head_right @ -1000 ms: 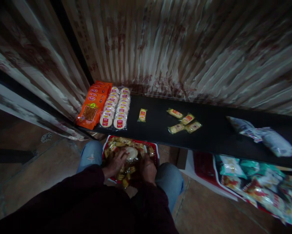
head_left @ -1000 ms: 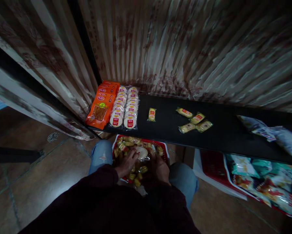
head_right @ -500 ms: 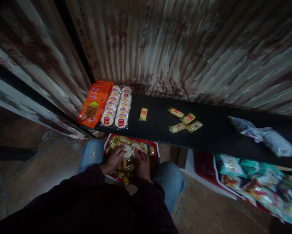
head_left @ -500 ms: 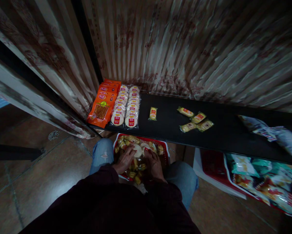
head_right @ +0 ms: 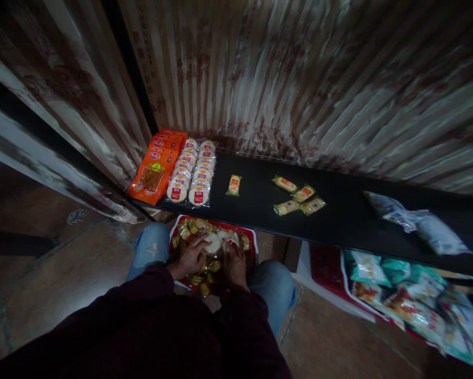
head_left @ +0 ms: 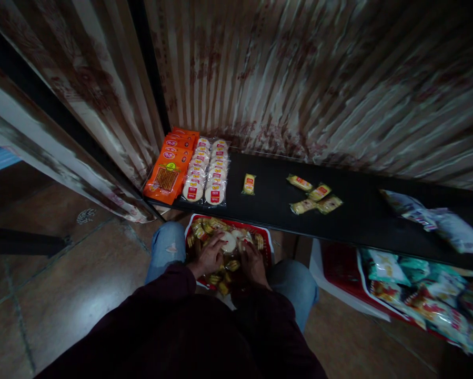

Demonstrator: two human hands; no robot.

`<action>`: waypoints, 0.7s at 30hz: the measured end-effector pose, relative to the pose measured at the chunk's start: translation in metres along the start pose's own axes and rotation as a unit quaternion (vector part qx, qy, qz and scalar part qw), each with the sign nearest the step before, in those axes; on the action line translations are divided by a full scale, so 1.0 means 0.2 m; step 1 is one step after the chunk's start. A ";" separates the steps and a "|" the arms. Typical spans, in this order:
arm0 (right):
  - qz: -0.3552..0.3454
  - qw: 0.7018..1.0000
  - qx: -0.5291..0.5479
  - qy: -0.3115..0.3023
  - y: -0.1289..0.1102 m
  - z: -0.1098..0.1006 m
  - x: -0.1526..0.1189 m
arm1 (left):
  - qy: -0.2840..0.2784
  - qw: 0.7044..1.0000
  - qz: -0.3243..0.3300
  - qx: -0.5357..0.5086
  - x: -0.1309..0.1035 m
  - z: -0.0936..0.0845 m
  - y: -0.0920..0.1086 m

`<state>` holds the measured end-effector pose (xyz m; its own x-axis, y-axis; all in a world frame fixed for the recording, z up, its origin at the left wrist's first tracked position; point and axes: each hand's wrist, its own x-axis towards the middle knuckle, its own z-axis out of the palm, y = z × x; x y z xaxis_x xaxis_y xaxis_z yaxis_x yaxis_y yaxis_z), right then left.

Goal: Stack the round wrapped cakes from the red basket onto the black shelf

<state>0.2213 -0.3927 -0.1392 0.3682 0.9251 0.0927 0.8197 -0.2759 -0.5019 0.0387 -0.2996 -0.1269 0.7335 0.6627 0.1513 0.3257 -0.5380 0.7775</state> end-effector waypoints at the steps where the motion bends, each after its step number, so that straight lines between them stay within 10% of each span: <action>1: 0.003 1.000 -0.002 -0.001 0.00 0.00 0.00 | 0.005 1.000 0.006 -0.007 0.00 -0.01 0.00; 11: -0.011 1.000 0.023 0.010 -0.10 -0.04 0.05 | 0.053 0.993 -0.064 -0.081 -0.02 -0.04 -0.02; 17: -0.097 0.978 0.010 -0.185 -0.26 -0.10 0.09 | 0.056 0.985 -0.116 -0.117 -0.04 -0.05 0.00; 21: -0.084 0.983 0.005 -0.162 -0.31 -0.09 0.10 | 0.090 0.974 -0.160 -0.133 -0.04 -0.08 -0.01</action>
<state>0.1853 -0.3621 -0.0903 0.0664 0.9924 -0.1033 0.8524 -0.1102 -0.5111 0.0230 -0.2956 -0.1198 0.4947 0.8682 -0.0390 0.3365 -0.1499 0.9297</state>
